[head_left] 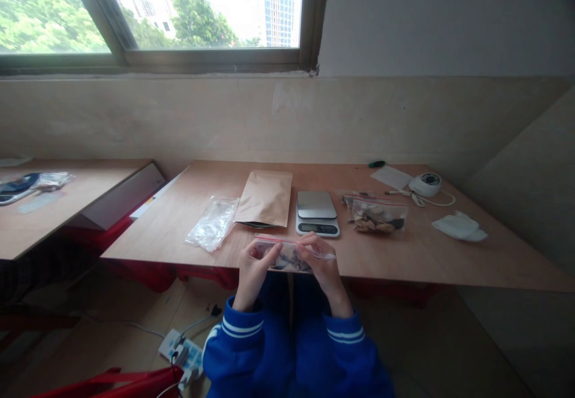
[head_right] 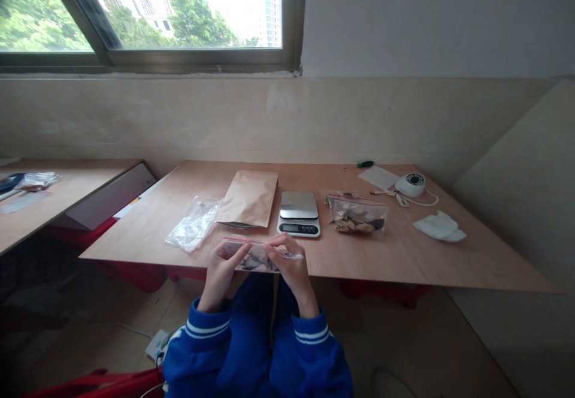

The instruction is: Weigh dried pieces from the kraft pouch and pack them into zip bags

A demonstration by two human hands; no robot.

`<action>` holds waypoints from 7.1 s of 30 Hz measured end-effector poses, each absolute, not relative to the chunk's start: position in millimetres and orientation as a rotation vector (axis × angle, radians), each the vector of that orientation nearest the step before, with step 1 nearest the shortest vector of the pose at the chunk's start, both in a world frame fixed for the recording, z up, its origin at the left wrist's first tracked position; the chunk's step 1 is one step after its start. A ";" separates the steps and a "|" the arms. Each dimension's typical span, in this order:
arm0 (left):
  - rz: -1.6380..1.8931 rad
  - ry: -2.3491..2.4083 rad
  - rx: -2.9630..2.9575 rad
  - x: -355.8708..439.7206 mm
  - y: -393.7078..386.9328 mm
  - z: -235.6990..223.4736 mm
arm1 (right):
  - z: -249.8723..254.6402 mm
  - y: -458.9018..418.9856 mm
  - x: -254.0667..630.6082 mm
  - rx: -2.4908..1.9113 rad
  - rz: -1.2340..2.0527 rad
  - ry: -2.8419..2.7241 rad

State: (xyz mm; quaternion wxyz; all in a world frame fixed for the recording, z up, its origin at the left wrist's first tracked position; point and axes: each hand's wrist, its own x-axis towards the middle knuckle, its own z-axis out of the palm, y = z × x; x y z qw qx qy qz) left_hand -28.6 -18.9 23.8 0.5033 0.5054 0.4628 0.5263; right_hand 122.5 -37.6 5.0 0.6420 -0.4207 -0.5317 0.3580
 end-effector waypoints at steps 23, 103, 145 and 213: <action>1.236 1.045 1.145 -38.0 -13.8 12.9 | 3.9 -37.5 124.9 -1.031 0.902 -1.148; 1.300 1.058 1.270 -20.2 -19.7 13.0 | 6.0 -36.5 107.1 -1.044 0.932 -1.131; 1.399 1.075 1.178 -29.3 -16.0 14.5 | 5.7 -40.4 126.4 -1.040 1.111 -1.286; 1.327 1.336 1.427 -70.6 18.5 -9.8 | -40.2 -67.8 268.5 -2.114 -0.311 -0.786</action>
